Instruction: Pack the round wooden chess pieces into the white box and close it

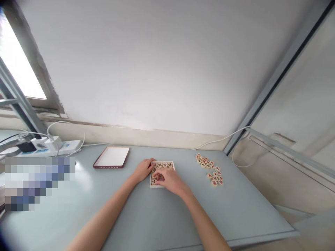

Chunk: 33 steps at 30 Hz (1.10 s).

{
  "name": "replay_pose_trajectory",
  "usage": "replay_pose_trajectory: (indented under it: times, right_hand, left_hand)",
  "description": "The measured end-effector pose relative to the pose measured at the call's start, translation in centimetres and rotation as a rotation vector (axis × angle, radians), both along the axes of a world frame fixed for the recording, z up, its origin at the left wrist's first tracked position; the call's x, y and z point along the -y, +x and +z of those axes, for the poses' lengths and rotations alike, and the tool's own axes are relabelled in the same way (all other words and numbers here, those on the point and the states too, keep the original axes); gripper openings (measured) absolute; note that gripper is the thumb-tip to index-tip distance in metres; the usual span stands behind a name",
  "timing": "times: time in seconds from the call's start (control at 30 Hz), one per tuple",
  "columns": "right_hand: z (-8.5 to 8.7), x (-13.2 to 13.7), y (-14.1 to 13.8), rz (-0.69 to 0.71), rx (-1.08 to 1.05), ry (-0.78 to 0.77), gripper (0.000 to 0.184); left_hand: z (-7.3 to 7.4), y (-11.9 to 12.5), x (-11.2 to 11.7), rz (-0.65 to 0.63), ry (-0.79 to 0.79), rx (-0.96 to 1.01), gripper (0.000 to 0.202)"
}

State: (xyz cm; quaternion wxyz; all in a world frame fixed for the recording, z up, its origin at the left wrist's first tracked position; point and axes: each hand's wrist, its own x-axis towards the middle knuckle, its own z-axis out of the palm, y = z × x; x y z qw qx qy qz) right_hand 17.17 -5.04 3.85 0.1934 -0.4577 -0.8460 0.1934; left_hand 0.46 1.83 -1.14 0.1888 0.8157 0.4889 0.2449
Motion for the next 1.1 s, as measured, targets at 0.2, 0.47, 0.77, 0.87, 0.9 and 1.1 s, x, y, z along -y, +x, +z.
replay_pose_trajectory:
  times: [0.2,0.47,0.77,0.87,0.9,1.1]
  right_hand:
    - [0.1,0.0,0.4,-0.018,0.049,0.05,0.015]
    - [-0.1,0.3,0.1,0.025,-0.017,-0.032,0.026]
    - [-0.3,0.7,1.5,-0.016,-0.018,-0.063,0.042]
    - [-0.6,0.9,1.2,-0.04,-0.021,-0.052,0.038]
    - [-0.6,0.8,1.3,-0.05,-0.021,-0.027,0.036]
    - [-0.8,-1.6,8.3,-0.57,0.216,0.337,0.021]
  left_hand:
    - [-0.2,0.0,-0.1,0.015,0.009,-0.008,0.032]
    - [-0.1,-0.1,0.0,-0.005,0.02,-0.001,0.032]
    - [0.0,0.1,-0.1,0.008,0.012,-0.033,0.032]
    - [0.0,0.2,-0.1,0.009,0.023,-0.039,0.032]
    - [0.1,0.2,-0.1,0.013,0.02,-0.046,0.032]
    - [0.5,0.2,0.1,0.016,0.015,-0.061,0.033]
